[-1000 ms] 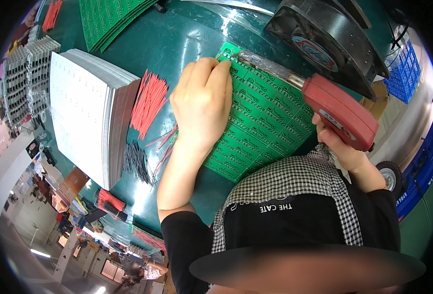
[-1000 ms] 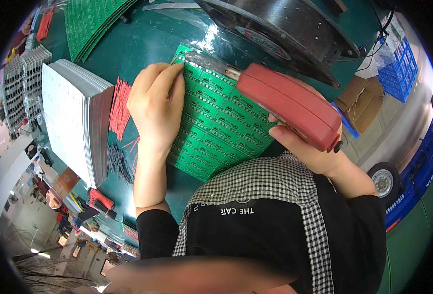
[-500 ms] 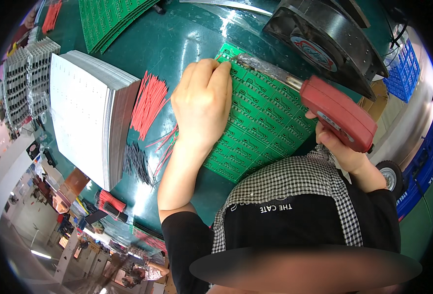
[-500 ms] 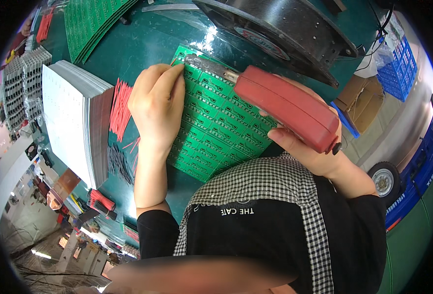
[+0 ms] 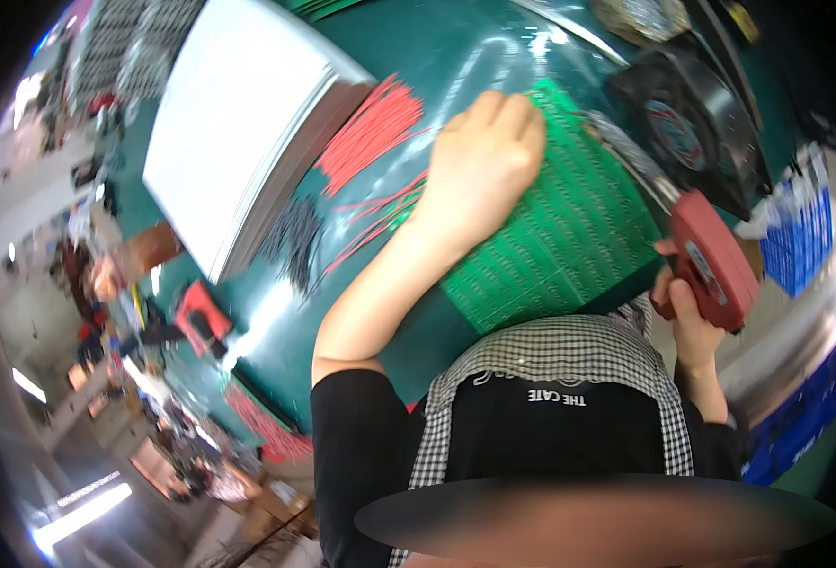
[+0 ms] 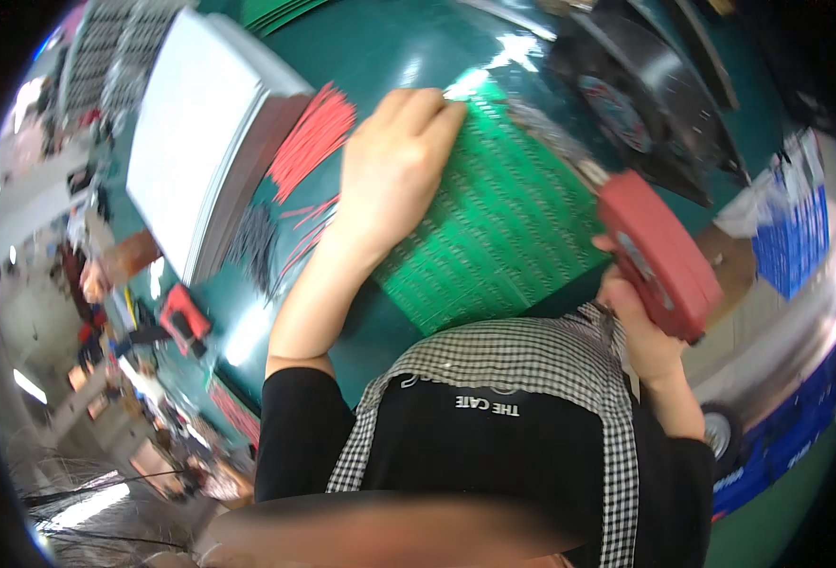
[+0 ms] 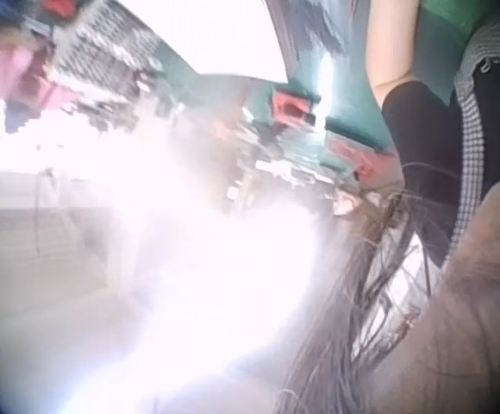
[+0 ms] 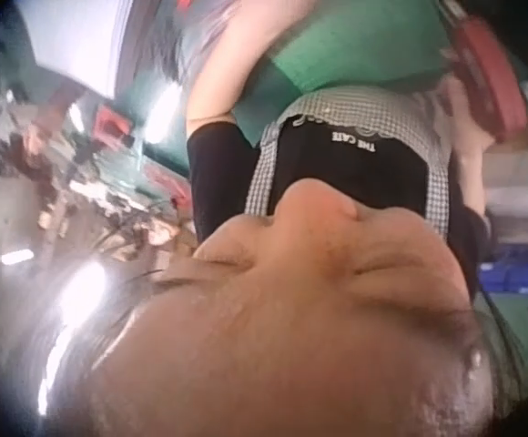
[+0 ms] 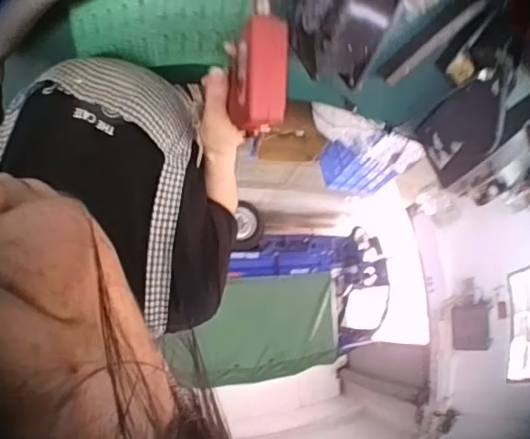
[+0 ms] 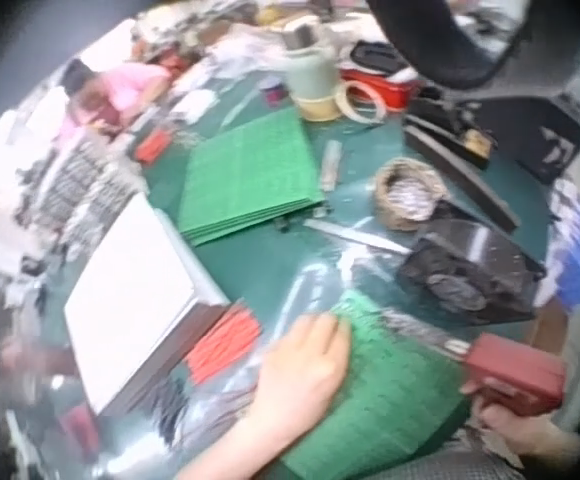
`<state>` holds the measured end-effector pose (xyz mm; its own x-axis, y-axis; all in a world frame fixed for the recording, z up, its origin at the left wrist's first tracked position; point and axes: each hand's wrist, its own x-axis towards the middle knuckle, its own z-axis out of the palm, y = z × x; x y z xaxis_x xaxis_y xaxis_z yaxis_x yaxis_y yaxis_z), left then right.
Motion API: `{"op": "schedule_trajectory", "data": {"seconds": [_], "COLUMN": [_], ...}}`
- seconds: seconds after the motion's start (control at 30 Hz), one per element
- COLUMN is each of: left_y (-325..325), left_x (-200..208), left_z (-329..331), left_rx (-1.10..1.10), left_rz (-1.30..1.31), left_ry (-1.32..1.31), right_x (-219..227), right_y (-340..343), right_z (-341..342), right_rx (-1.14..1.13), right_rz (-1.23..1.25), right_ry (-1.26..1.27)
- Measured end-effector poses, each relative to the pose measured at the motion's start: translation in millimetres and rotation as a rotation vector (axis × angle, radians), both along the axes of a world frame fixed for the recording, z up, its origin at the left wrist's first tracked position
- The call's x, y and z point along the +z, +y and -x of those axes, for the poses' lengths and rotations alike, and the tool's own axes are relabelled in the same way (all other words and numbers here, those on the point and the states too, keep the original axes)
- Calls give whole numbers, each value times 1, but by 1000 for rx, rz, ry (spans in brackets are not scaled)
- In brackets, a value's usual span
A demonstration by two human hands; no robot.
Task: Soldering individual red and black wires onto specific connection points on a large array of circuit boards.
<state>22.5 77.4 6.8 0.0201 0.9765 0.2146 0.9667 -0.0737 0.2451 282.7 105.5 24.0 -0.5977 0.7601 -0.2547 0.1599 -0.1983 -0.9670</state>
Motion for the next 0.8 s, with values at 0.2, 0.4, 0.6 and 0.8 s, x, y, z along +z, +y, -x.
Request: {"op": "schedule_trajectory", "data": {"seconds": [0.2,0.4,0.6,0.8], "left_y": [-62,-73,-33,-28], "left_x": [-13,-12,-32,-31], "left_z": [42,86,118,131], "left_rx": [186,420,380,388], "left_rz": [-196,-159,40,147], "left_ry": [46,-13,39,-77], "right_x": [-16,-19,-21,-25], "right_y": [-5,-1,-1,-4], "right_z": [6,13,12,5], "right_rx": [-104,-36,-40,-83], "right_rz": [-93,-129,-135,-134], "right_ry": [91,94,147,151]}}
